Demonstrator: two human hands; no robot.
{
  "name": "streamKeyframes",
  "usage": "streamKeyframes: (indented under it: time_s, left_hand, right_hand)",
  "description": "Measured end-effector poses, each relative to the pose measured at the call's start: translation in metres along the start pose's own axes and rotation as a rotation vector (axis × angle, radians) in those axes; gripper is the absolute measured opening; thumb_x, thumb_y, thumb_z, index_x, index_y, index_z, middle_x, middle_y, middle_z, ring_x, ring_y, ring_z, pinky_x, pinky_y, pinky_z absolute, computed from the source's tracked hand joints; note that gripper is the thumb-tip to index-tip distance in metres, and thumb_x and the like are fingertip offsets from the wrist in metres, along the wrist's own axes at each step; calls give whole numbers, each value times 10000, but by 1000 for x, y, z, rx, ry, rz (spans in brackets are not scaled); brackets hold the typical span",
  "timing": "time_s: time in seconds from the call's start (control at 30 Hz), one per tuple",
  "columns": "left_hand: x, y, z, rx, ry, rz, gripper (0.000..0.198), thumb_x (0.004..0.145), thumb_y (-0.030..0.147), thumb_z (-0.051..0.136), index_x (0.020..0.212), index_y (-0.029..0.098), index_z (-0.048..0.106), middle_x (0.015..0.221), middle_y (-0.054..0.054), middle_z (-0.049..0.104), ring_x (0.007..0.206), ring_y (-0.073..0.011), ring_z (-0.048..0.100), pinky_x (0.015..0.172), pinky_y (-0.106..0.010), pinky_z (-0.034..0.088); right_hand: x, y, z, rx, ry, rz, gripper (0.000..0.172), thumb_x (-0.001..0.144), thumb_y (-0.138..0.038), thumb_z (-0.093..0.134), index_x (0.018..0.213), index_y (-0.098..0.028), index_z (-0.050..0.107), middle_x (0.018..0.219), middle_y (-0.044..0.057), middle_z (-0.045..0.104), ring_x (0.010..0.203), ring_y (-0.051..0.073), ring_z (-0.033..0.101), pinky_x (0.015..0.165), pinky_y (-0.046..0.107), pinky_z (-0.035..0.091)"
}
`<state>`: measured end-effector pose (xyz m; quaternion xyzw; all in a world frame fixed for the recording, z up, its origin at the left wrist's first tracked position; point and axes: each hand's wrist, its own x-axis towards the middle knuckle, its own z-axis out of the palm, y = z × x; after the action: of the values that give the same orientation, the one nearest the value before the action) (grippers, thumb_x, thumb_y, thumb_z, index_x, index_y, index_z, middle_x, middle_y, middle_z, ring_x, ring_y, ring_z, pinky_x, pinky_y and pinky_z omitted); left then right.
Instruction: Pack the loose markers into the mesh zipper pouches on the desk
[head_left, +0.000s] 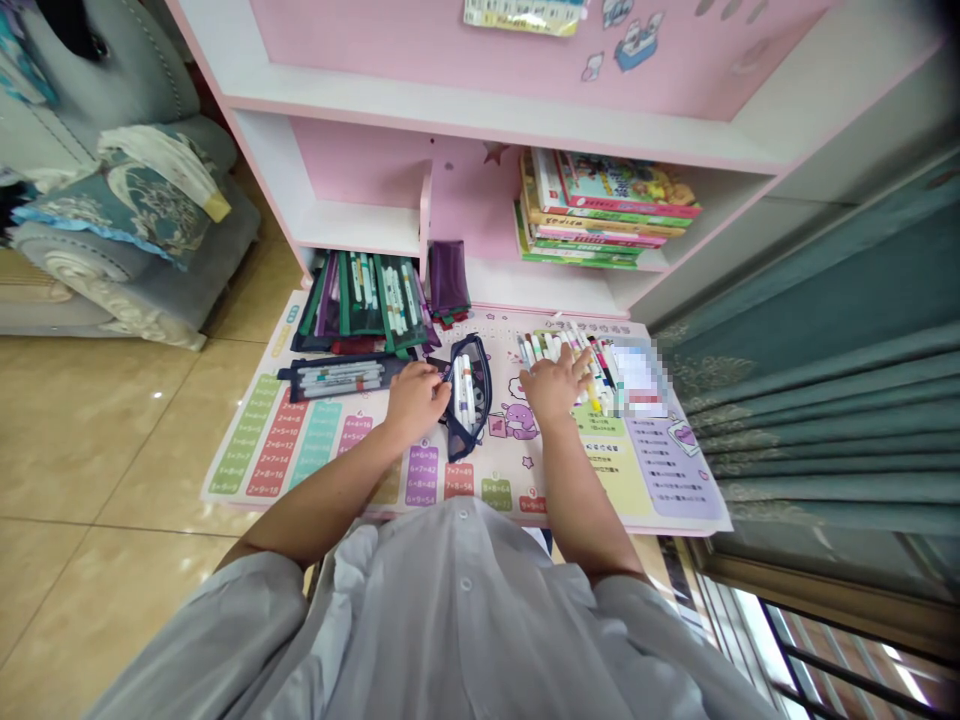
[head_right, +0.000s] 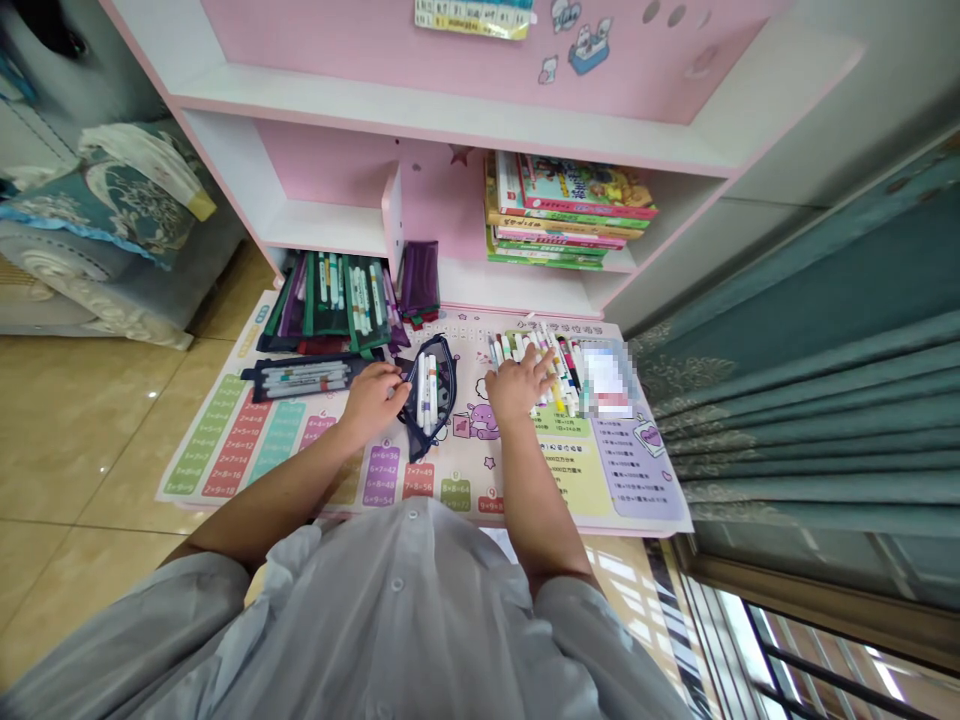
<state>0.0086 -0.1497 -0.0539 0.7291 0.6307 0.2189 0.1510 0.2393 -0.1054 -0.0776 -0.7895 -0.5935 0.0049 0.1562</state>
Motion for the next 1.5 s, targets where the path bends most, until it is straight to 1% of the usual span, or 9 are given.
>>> streamKeyframes:
  time_s: [0.3,0.47,0.57,0.7,0.87,1.03,1.23,1.37,1.5]
  left_hand:
    - [1,-2,1,-9,6,3,275,886,299,521,734,194,725,1114,-74,699,1146,-258,590,1017,-419,465]
    - [1,-4,2,-22,10,12,284,890,308,510,750,197,730,1106,-76,698,1154,-264,582,1016,-434,464]
    - [0,-3,2,-20,10,6,280,887,306,514,738,198,725,1099,-74,697,1148,-263,584,1013,-434,465]
    - [0,-2,1,-19,7,5,287,887,300,509,719,196,718,1093,-78,698,1137,-259,589,1013,-428,466]
    - [0,-2,1,-19,2,7,285,887,302,516,717,197,720,1079,-81,699,1137,-261,592,1001,-422,473]
    - [1,-2,2,-6,1,-12,267,888,297,528,751,192,731,1110,-80,698,1141,-256,596,1011,-415,471]
    - [1,-1,1,3,-5,-15,264,884,298,531,740,195,728,1118,-75,697,1134,-252,594,1019,-415,469]
    - [1,-1,1,2,-1,-10,265,886,305,528,742,202,725,1115,-74,697,1134,-248,591,1019,-406,465]
    - [1,-2,2,-3,6,-3,268,887,311,520,751,206,727,1105,-76,699,1134,-250,590,1017,-411,464]
  right_hand:
    - [-4,-3,-4,-86,-73,-35,279,794,-272,557,925,-97,731,1564,175,321,1480,457,80,1097,740,176]
    - [0,2,1,-121,-144,-10,223,779,-263,575,818,-111,733,1556,173,348,1475,472,80,1074,772,158]
    - [2,3,4,-80,-116,-1,214,767,-254,581,798,-104,730,1527,189,383,1466,472,110,1074,766,164]
    - [0,1,2,51,-92,-27,166,713,-254,618,736,-117,710,1475,194,446,1449,468,172,1075,767,157]
    - [-13,-11,-9,408,31,-73,145,706,-271,608,598,-178,632,1416,125,534,1446,400,245,1123,691,195]
    - [-36,-32,-13,604,-119,-249,136,686,-239,622,559,-199,594,1421,93,545,1467,338,255,1178,565,213]
    - [-50,-50,-11,547,-245,-303,135,677,-215,665,560,-187,603,1474,99,491,1499,350,172,1184,557,185]
    - [-50,-53,-9,489,-238,-301,130,738,-247,669,626,-182,658,1499,99,459,1516,347,100,1180,558,192]
    - [-51,-53,-4,468,-210,-347,159,774,-296,691,657,-189,678,1500,97,452,1512,351,111,1167,572,215]
